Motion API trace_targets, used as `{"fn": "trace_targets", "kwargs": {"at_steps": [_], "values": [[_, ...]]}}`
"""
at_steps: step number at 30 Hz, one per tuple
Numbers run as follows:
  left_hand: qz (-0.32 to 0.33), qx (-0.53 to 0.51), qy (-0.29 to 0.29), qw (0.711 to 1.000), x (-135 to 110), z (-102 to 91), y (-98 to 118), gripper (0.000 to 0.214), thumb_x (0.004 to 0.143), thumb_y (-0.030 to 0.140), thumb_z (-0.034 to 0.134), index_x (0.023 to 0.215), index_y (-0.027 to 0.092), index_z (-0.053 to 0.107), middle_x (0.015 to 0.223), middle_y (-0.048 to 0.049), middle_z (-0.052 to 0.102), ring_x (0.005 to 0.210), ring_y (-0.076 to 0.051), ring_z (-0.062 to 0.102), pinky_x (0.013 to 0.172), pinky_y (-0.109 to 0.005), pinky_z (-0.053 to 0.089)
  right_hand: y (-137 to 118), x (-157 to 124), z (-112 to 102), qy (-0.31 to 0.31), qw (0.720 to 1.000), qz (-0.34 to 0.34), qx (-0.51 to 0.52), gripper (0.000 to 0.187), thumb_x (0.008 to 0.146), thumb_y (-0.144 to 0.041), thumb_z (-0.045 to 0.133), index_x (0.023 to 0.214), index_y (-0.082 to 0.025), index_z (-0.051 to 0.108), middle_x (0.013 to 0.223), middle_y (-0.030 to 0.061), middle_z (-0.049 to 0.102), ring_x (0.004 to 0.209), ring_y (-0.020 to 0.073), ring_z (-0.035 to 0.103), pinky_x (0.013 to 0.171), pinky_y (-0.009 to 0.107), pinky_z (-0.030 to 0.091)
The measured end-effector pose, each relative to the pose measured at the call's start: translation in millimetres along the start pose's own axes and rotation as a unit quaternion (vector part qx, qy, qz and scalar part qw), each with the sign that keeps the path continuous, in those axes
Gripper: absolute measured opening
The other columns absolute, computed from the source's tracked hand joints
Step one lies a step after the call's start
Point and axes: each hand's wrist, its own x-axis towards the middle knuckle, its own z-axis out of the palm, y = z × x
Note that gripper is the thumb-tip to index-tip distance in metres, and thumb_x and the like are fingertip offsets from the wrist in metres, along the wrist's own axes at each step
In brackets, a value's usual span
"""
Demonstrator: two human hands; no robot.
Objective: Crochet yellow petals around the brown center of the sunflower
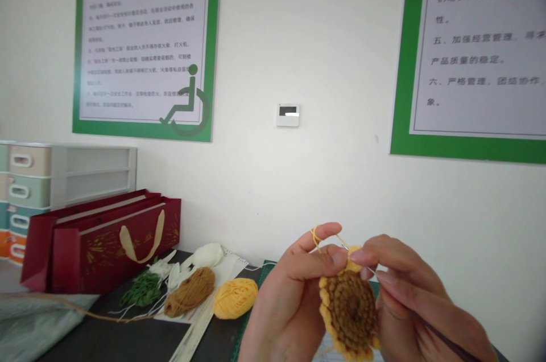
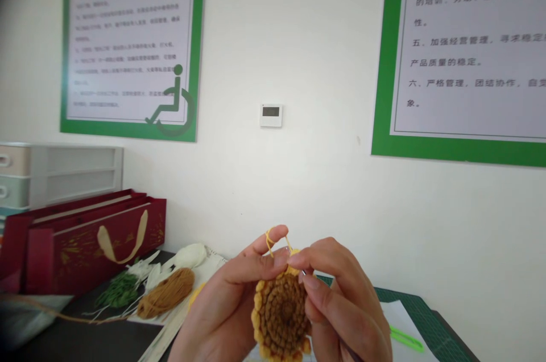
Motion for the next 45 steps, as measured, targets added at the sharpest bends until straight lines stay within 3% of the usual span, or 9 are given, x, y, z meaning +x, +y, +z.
{"fn": "trace_targets", "kwargs": {"at_steps": [4, 7, 11, 18, 22, 27, 32, 39, 45], "values": [[0.02, 0.018, -0.034, 0.999, -3, 3.8, -3, 0.035, 0.06, 0.004, 0.087, 0.092, 0.016, 0.081, 0.072, -0.0053, 0.075, 0.067, -0.017, 0.07, 0.068, -0.026, 0.052, 0, 1, 6, 0.028, 1.0, 0.002, 0.009, 0.017, 0.096, -0.024, 0.064, 0.11, -0.03, 0.072, 0.102, 0.009, 0.077, 0.078, 0.0256, 0.071, 0.061, 0.045, 0.058], [0.115, 0.076, -0.043, 0.989, -5, 6.4, -9, 0.031, 0.068, 0.011, 0.09, 0.098, 0.017, 0.081, 0.074, -0.0022, 0.074, 0.065, -0.013, 0.068, 0.066, -0.024, 0.052, -2, 3, 13, 0.054, 0.999, -0.001, -0.005, 0.018, 0.095, -0.021, 0.067, 0.109, -0.029, 0.074, 0.102, 0.0093, 0.074, 0.084, 0.027, 0.071, 0.063, 0.044, 0.058], [0.236, 0.132, 0.004, 0.963, -4, 10.8, -20, 0.044, 0.058, 0.012, 0.099, 0.098, 0.018, 0.083, 0.074, -0.0007, 0.074, 0.064, -0.012, 0.068, 0.063, -0.022, 0.054, -1, 6, 17, 0.082, 0.997, 0.003, 0.013, 0.018, 0.093, -0.019, 0.068, 0.108, -0.028, 0.075, 0.093, 0.0072, 0.07, 0.077, 0.0238, 0.068, 0.06, 0.041, 0.055], [0.223, 0.128, 0.038, 0.966, -3, 16.0, -18, 0.043, 0.049, 0.016, 0.102, 0.089, 0.017, 0.085, 0.066, 0.0022, 0.069, 0.056, -0.01, 0.064, 0.058, -0.021, 0.053, 8, 10, 11, 0.023, 0.996, 0.014, 0.084, 0.027, 0.091, -0.014, 0.069, 0.11, -0.033, 0.069, 0.077, -0.0001, 0.067, 0.058, 0.0167, 0.055, 0.055, 0.038, 0.049], [0.202, 0.147, 0.028, 0.968, -1, 14.4, -17, 0.042, 0.055, 0.018, 0.1, 0.094, 0.017, 0.085, 0.07, 0.0003, 0.07, 0.059, -0.011, 0.063, 0.058, -0.021, 0.05, 1, 14, 11, 0.009, 0.997, -0.065, -0.049, 0.031, 0.085, -0.003, 0.068, 0.1, -0.03, 0.072, 0.078, -0.0005, 0.067, 0.064, 0.0167, 0.06, 0.058, 0.037, 0.05], [0.325, 0.285, 0.068, 0.899, -2, 15.8, -23, 0.029, 0.072, 0.015, 0.088, 0.099, 0.024, 0.084, 0.075, -0.0006, 0.071, 0.06, -0.012, 0.061, 0.056, -0.02, 0.048, -11, 30, -1, -0.058, 0.975, -0.126, -0.172, 0.034, 0.083, -0.004, 0.068, 0.107, -0.028, 0.071, 0.083, 0.0024, 0.073, 0.068, 0.0192, 0.067, 0.06, 0.037, 0.055], [0.339, 0.393, 0.099, 0.849, -5, 11.5, -12, 0.016, 0.075, 0.016, 0.083, 0.089, 0.023, 0.085, 0.074, -0.0032, 0.071, 0.067, -0.016, 0.062, 0.063, -0.026, 0.05, -18, 36, -9, -0.074, 0.982, -0.054, -0.163, 0.023, 0.088, -0.01, 0.063, 0.105, -0.025, 0.067, 0.079, 0.0038, 0.071, 0.072, 0.0196, 0.065, 0.063, 0.036, 0.054], [0.238, 0.29, 0.039, 0.926, -5, 6.2, -2, 0.014, 0.067, 0.014, 0.089, 0.069, 0.018, 0.075, 0.061, 0.0003, 0.066, 0.05, -0.008, 0.051, 0.048, -0.021, 0.036, -23, 26, -3, -0.003, 0.973, 0.223, -0.051, 0.014, 0.103, -0.029, 0.055, 0.095, -0.023, 0.064, 0.073, 0.0, 0.062, 0.066, 0.0131, 0.059, 0.059, 0.027, 0.045], [0.225, 0.268, -0.038, 0.936, -1, 0.4, 5, 0.022, 0.067, 0.01, 0.087, 0.056, 0.015, 0.069, 0.067, -0.0018, 0.066, 0.058, -0.009, 0.053, 0.054, -0.022, 0.038, -20, 31, 4, 0.037, 0.92, 0.379, 0.087, 0.03, 0.102, -0.042, 0.059, 0.079, -0.023, 0.062, 0.066, -0.0021, 0.053, 0.064, 0.0128, 0.049, 0.061, 0.028, 0.039]]}}
